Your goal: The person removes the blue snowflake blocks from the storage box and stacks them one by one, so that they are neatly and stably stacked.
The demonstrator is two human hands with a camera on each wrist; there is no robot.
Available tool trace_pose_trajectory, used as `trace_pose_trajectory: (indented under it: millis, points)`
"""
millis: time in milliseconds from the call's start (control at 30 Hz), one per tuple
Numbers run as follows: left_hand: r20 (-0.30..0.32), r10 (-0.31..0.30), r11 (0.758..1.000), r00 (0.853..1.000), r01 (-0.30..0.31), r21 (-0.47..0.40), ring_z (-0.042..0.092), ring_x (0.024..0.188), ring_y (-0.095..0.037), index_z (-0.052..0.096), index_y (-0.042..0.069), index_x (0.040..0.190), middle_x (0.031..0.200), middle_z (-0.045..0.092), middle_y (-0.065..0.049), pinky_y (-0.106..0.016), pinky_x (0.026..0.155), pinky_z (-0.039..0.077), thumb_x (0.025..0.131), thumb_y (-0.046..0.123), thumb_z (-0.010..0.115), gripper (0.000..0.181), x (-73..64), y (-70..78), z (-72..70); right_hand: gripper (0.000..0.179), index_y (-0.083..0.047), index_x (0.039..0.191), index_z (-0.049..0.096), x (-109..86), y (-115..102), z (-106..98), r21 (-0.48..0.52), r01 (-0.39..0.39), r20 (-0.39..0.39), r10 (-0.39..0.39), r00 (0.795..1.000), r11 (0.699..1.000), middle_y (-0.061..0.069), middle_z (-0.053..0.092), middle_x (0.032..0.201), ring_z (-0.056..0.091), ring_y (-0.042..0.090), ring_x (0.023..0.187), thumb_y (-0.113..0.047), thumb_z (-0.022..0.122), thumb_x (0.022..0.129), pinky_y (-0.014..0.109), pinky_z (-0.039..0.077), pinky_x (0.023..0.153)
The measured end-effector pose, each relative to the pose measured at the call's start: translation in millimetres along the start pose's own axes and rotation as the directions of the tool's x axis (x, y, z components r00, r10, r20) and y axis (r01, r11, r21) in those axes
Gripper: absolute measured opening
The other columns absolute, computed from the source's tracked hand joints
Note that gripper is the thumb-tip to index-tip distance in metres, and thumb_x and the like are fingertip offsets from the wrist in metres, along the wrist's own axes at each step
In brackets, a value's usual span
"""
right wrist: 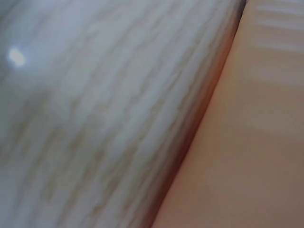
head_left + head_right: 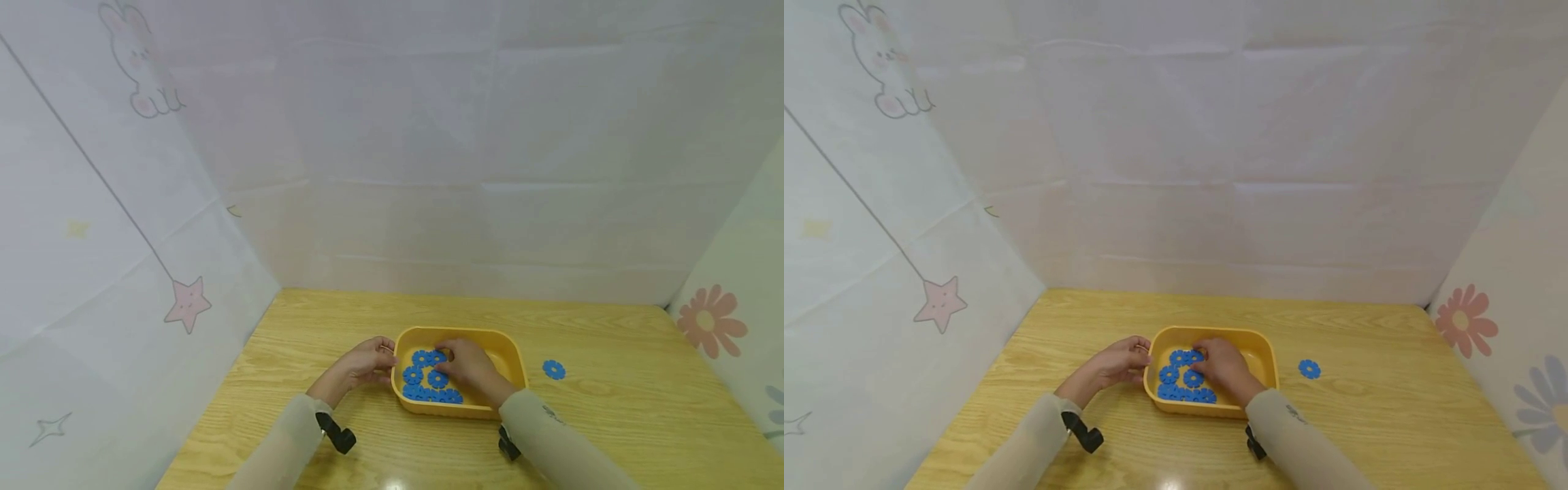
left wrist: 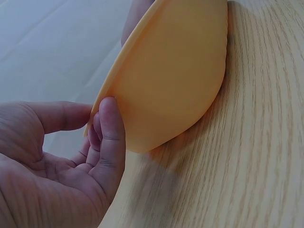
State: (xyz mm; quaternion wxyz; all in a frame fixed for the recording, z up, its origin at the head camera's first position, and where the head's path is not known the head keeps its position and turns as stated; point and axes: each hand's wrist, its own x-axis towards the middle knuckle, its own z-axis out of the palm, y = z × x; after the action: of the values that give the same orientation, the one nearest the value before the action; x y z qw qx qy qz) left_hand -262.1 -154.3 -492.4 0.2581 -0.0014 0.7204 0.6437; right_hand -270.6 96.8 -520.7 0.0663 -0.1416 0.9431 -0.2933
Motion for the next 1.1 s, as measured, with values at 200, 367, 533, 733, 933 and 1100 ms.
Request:
trace_pose_trajectory:
  millis: [200,367,533,733,933,1100]
  points:
    - [0.012,0.012,1.000,1.000,-0.012,0.003,0.060,0.076,-0.017,0.046,-0.001,0.126,0.094,0.059,-0.007,-0.029,0.062,0.058,0.095,0.004,0.064,0.036,0.5,-0.5,-1.2,0.041,-0.014,0.125,0.071,1.0,0.4,0.3,0.011,-0.006,0.004,0.006,1.000,1.000,-0.003,0.057,0.079,0.051,0.016,0.069,-0.029,0.080,0.088,0.031,0.043,0.061]
    - [0.019,0.013,1.000,1.000,-0.013,-0.001,0.059,0.075,-0.017,0.046,-0.001,0.126,0.095,0.059,-0.008,-0.030,0.063,0.058,0.096,0.004,0.064,0.036,0.7,-0.5,-1.1,0.040,-0.014,0.123,0.071,1.1,1.0,0.6,0.029,-0.026,0.012,0.025,1.000,0.999,-0.002,0.056,0.078,0.051,0.016,0.068,-0.030,0.080,0.088,0.031,0.042,0.061]
    - [0.013,0.009,1.000,1.000,-0.009,0.002,0.060,0.076,-0.017,0.046,-0.002,0.127,0.096,0.059,-0.008,-0.030,0.064,0.059,0.096,0.003,0.063,0.036,-0.4,0.2,0.0,0.038,-0.013,0.121,0.070,1.1,1.6,1.0,0.046,-0.034,0.020,0.033,0.999,0.998,-0.001,0.055,0.079,0.050,0.016,0.070,-0.031,0.080,0.088,0.032,0.042,0.063]
    - [0.006,0.006,1.000,1.000,-0.006,0.002,0.060,0.077,-0.017,0.046,-0.002,0.127,0.098,0.059,-0.009,-0.030,0.064,0.059,0.096,0.004,0.063,0.036,-0.8,0.0,1.0,0.038,-0.013,0.120,0.068,0.0,3.4,1.8,0.078,-0.023,0.034,0.021,0.999,0.997,0.001,0.054,0.080,0.049,0.018,0.071,-0.029,0.080,0.088,0.032,0.040,0.062]
    - [0.006,0.007,1.000,1.000,-0.007,0.003,0.060,0.078,-0.017,0.047,-0.002,0.127,0.097,0.058,-0.009,-0.030,0.064,0.058,0.096,0.003,0.063,0.036,-1.8,-0.3,0.8,0.038,-0.013,0.121,0.068,1.0,3.8,2.4,0.080,-0.014,0.042,0.010,0.999,0.997,0.001,0.054,0.081,0.049,0.018,0.071,-0.028,0.080,0.089,0.032,0.039,0.062]
    - [0.006,0.008,1.000,1.000,-0.008,0.001,0.059,0.078,-0.018,0.047,-0.001,0.125,0.097,0.057,-0.008,-0.030,0.064,0.058,0.096,0.004,0.063,0.034,-1.8,0.8,0.0,0.037,-0.012,0.117,0.067,2.6,4.6,2.6,0.094,-0.042,0.048,0.038,0.998,0.995,0.002,0.054,0.081,0.049,0.018,0.072,-0.028,0.081,0.087,0.032,0.040,0.063]
